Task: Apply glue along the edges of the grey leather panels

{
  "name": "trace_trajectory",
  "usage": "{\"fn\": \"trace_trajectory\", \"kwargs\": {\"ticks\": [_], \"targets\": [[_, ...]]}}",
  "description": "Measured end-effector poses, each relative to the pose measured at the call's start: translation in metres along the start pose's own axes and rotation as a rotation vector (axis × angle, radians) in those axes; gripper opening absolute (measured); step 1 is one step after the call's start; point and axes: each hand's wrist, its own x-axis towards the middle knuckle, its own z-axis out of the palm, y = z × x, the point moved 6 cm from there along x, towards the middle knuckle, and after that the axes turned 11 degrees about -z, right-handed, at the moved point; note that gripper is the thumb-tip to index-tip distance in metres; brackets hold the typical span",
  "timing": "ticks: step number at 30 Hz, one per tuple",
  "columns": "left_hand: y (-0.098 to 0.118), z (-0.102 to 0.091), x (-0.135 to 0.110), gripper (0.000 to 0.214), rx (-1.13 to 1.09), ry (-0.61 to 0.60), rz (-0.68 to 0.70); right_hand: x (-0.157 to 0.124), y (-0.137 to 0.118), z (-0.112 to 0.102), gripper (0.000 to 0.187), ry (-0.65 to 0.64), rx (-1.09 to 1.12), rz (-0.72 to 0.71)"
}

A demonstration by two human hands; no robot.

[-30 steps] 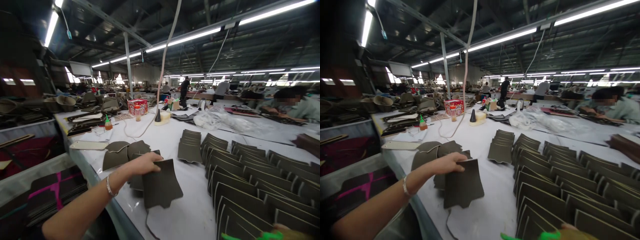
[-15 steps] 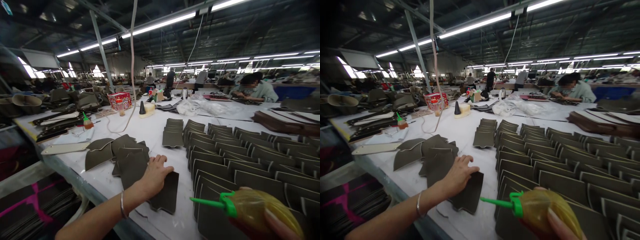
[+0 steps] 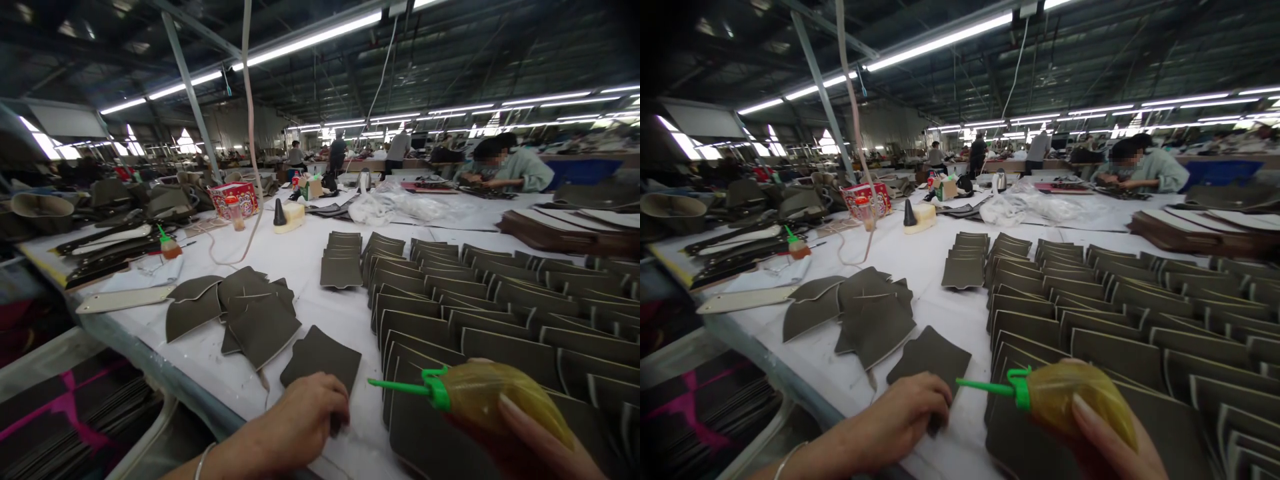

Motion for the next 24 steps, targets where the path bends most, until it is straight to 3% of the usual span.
{"fn": "trace_trajectory", "kwargs": {"ticks": [2,4,10,14,18,24], "targets": [[-0.016,-0.005,0.003,0.024,-0.025,0.125,-0.202,-0.002,-0.002,0.005,0.073,0.041,-0.007,0.012],[-0.025,-0.003,0.006,0.031,0.026,0.178,-0.35,-0.003,-0.004,0.011,0.081,0.043,-0.049,0.014],[-0.009,0.009,0.014,0.038,0.239,0.041,-0.454,-0.003,-0.007,0.013,0.086,-0.011,-0.158,-0.071],[0.003,0.012,0.022,0.039,0.326,0.006,-0.448,-0.001,-0.003,0.007,0.085,0.001,-0.167,-0.08],[0.006,0.011,0.032,0.036,0.409,0.058,-0.429,0.0,-0.005,0.009,0.083,-0.016,-0.181,-0.102],[-0.005,-0.007,0.037,0.034,0.463,0.133,-0.295,0.0,-0.027,0.021,0.064,-0.111,-0.376,-0.367]]}}
